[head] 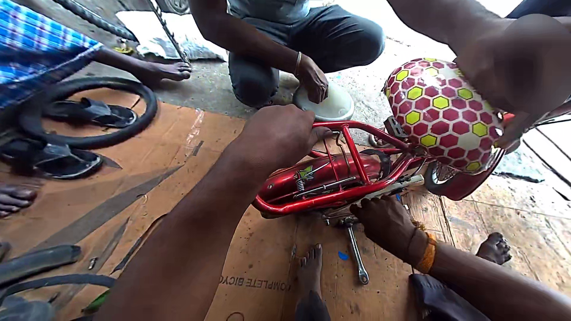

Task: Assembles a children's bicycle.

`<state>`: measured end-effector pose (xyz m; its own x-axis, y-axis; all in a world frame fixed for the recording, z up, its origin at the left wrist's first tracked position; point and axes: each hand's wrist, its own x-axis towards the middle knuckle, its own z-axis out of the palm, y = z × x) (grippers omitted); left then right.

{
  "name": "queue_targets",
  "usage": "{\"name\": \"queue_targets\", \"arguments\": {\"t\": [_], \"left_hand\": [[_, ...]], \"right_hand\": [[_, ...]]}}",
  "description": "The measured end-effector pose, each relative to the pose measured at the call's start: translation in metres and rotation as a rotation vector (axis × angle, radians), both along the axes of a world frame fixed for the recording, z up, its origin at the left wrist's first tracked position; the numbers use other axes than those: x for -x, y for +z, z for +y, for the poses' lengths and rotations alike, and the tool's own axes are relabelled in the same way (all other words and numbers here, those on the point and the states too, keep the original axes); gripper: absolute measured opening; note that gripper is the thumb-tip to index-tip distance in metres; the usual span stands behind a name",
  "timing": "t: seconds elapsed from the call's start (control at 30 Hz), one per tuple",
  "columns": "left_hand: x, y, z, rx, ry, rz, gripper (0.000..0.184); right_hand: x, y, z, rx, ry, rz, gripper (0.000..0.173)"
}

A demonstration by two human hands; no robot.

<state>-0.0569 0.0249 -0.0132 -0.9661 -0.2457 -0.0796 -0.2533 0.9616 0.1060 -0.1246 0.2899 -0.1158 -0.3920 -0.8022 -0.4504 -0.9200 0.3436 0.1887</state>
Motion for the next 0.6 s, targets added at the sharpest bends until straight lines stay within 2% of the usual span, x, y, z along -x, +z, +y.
{"name": "queue_targets", "arguments": {"t": [0.17,0.37,0.6], "left_hand": [[0.001,0.001,0.001,0.015,-0.004,0.003,0.056],[0.001,-0.001,-0.001,0.013,-0.024,-0.006,0.056],[0.0,0.0,-0.003,0.027,-0.123,0.053,0.062]], "right_hand": [[-0.015,0.009,-0.011,0.009,-0.071,0.039,0.015],[-0.005,0.02,-0.011,-0.179,-0.079,-0.038,0.012],[0.015,0.017,0.002,-0.092,-0.028,-0.106,0.047]]}}
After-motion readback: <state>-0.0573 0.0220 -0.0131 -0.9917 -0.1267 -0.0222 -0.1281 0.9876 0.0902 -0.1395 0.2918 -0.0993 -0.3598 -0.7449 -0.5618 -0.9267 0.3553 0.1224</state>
